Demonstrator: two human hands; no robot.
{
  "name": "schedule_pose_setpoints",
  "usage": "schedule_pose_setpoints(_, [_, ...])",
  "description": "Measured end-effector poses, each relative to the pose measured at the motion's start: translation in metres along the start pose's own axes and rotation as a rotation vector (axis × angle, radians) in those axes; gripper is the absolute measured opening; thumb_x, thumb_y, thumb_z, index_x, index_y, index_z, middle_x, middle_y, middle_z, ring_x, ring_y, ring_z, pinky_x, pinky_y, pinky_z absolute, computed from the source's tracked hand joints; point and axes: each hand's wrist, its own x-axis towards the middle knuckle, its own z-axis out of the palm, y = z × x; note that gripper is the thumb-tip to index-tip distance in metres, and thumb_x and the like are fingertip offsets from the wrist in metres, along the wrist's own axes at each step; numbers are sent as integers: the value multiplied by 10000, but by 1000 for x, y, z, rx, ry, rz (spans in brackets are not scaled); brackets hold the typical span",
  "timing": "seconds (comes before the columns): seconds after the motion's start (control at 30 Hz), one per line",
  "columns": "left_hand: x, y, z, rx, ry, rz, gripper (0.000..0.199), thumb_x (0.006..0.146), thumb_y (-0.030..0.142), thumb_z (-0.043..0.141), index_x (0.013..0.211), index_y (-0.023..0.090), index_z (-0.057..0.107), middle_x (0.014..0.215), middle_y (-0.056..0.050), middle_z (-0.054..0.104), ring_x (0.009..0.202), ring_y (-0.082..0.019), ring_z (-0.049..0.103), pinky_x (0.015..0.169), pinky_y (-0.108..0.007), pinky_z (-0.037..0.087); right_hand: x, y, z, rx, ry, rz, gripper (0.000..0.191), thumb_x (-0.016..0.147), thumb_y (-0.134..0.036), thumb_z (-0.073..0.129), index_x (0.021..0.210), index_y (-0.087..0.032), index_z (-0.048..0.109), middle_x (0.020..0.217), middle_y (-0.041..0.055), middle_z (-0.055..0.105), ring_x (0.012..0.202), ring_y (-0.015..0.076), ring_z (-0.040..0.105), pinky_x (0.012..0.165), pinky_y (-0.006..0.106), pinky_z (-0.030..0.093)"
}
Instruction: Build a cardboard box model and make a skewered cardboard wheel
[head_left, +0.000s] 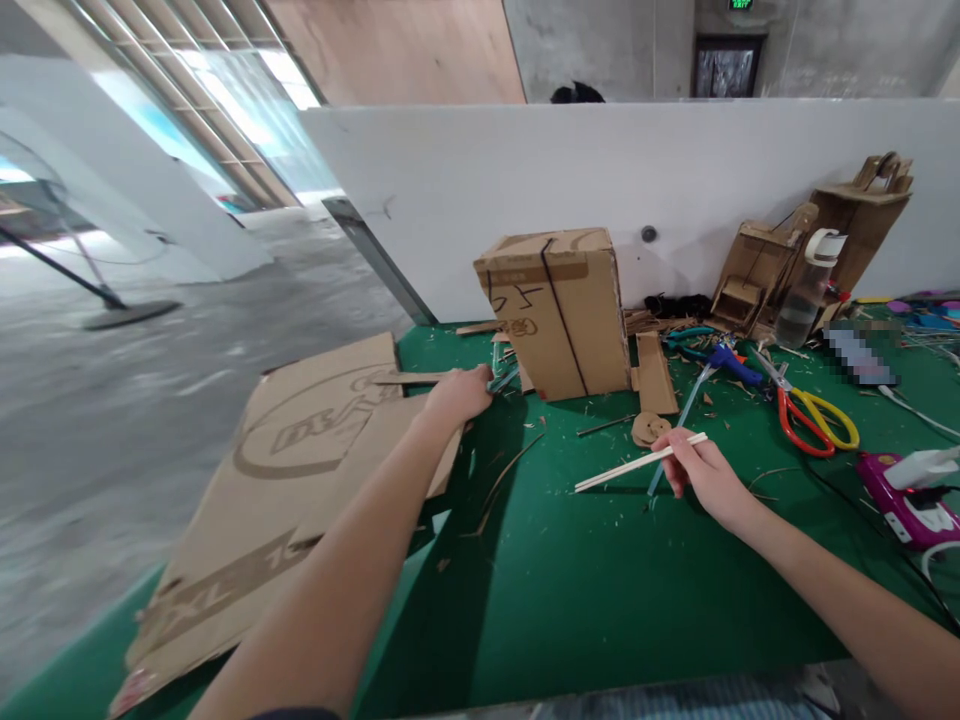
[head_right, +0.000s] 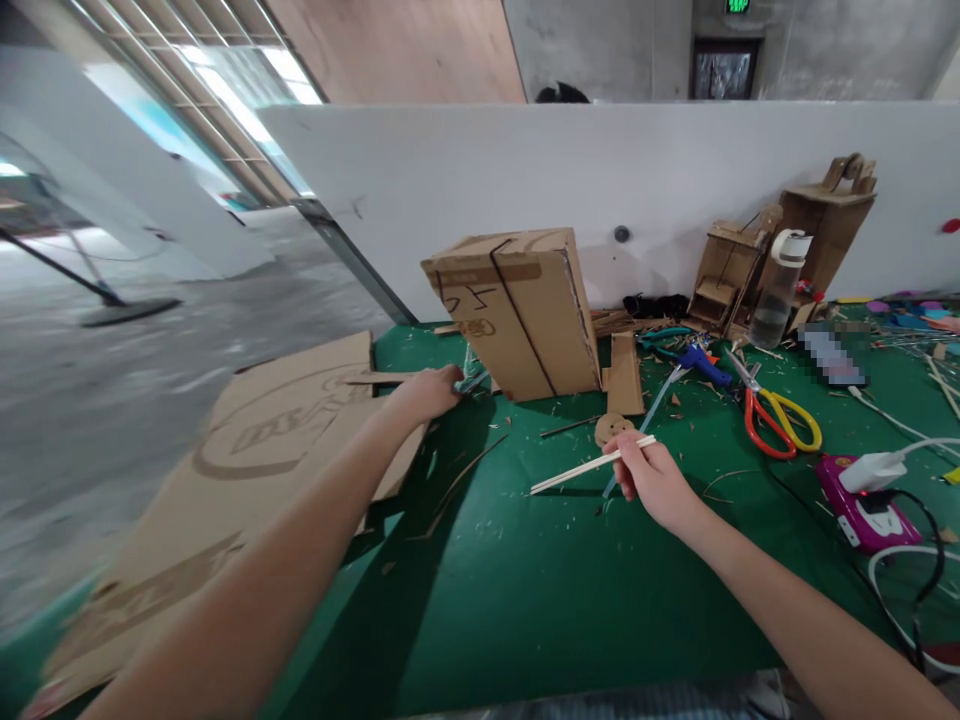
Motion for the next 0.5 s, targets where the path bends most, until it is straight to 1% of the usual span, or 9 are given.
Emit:
schedule_pose_setpoints(0.07, [3,0,-3,19,-12,-15,409,738,269,552,1108,106,618,1081,-224,689,1068,-372,634,843,-393,480,0,-1,0,10,8,22,530,794,-707,523,825,-185,609,570,-52,489,452,84,445,426,229,380])
schedule_pose_setpoints(0.17, [8,-4,-14,21,-9,-58,422,747,308,577,1116,110,622,1146,-218,673,1086,-361,631,837,-378,490,0,-2,1,26,22,42,538,776,-718,535,812,-185,600,559,-56,485,448,80,440,423,224,379])
schedule_pose_setpoints(0.27, [14,-8,-28,5,38,-114,463,781,357,567,1176,118,600,1202,-205,654,1113,-348,619,853,-373,491,0,-2,1,29,18,43,525,782,-706,542,810,-185,604,558,-53,488,450,82,446,420,222,382])
schedule_pose_setpoints(0.33, [17,-10,-34,-12,69,-140,474,796,374,554,1191,114,593,1196,-199,657,1111,-340,618,850,-363,491,-1,-1,1,38,15,44,517,785,-698,549,816,-185,609,566,-52,489,452,82,450,416,223,385])
schedule_pose_setpoints(0.4, [20,-11,-37,-28,83,-152,464,802,372,548,1179,105,599,1187,-199,658,1094,-336,621,841,-360,489,0,0,1,51,25,47,517,776,-696,567,823,-184,615,590,-50,488,463,80,455,414,221,394])
schedule_pose_setpoints(0.5, [24,-10,-31,-43,66,-148,429,785,350,561,1131,103,623,1186,-190,659,1067,-322,628,836,-350,484,0,1,1,69,54,43,525,740,-700,612,818,-181,628,632,-40,488,520,88,485,420,215,425])
